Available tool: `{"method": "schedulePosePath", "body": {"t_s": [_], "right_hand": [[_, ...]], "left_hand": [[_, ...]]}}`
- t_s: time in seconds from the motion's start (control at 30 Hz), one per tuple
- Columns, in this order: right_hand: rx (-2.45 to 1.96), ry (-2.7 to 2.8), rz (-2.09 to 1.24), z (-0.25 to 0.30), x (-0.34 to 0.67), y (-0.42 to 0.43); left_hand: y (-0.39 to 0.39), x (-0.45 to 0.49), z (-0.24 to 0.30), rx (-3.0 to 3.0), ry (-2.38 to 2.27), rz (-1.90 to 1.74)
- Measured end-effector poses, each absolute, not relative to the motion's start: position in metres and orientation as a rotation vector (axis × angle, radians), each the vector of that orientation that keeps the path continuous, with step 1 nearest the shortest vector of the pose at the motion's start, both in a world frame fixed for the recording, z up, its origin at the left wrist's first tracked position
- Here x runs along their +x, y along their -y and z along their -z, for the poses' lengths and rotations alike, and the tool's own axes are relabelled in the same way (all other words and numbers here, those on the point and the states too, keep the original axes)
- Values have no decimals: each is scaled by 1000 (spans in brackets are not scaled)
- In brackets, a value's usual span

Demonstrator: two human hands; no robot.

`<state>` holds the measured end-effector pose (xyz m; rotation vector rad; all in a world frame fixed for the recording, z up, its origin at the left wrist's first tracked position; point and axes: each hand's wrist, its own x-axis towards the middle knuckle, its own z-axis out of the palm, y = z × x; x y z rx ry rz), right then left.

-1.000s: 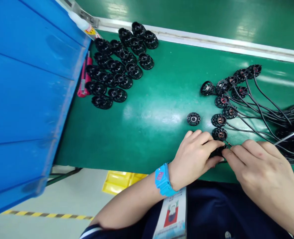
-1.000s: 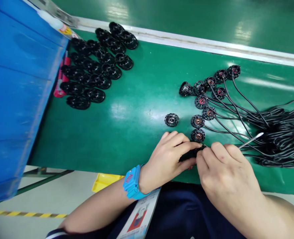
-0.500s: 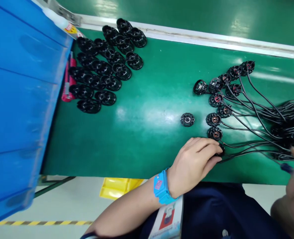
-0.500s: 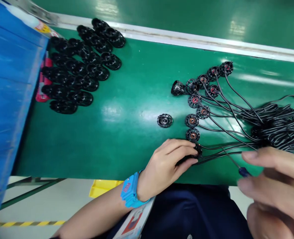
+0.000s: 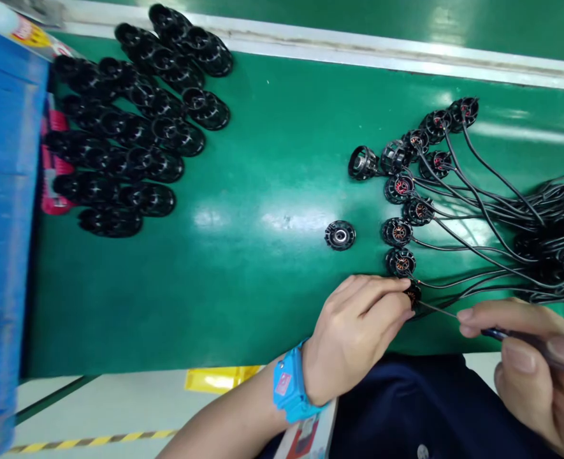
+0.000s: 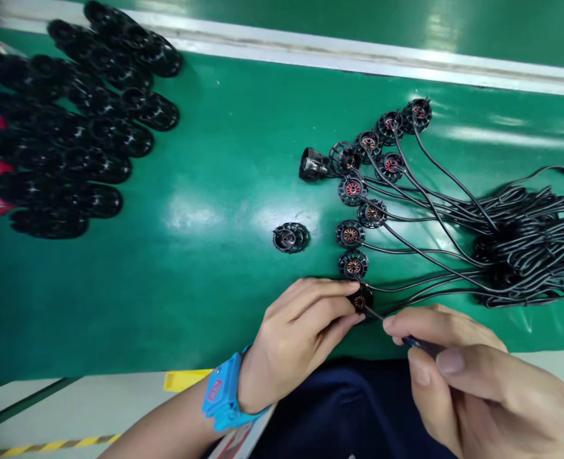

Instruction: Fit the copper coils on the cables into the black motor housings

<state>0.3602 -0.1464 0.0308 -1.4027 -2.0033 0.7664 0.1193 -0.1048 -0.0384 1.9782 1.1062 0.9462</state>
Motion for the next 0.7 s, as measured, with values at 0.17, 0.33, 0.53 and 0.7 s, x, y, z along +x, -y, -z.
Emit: {"method": "schedulePosePath", "body": {"t_s": [0.17,0.33,0.53,0.7], "right_hand": [[-1333,1942,-880,-30,350,131],[-1338,2029,-856,-29,348,128],[-1348,2202,-819,-26,347,124],[-1289,2282,-720,-33,335,108]], "left_hand": [[105,121,41,1941,-1097,-957],[105,120,40,1919,-1096,-956],[105,121,41,1900,-1089,-955],[106,120,41,1888,-1096,-946]]}}
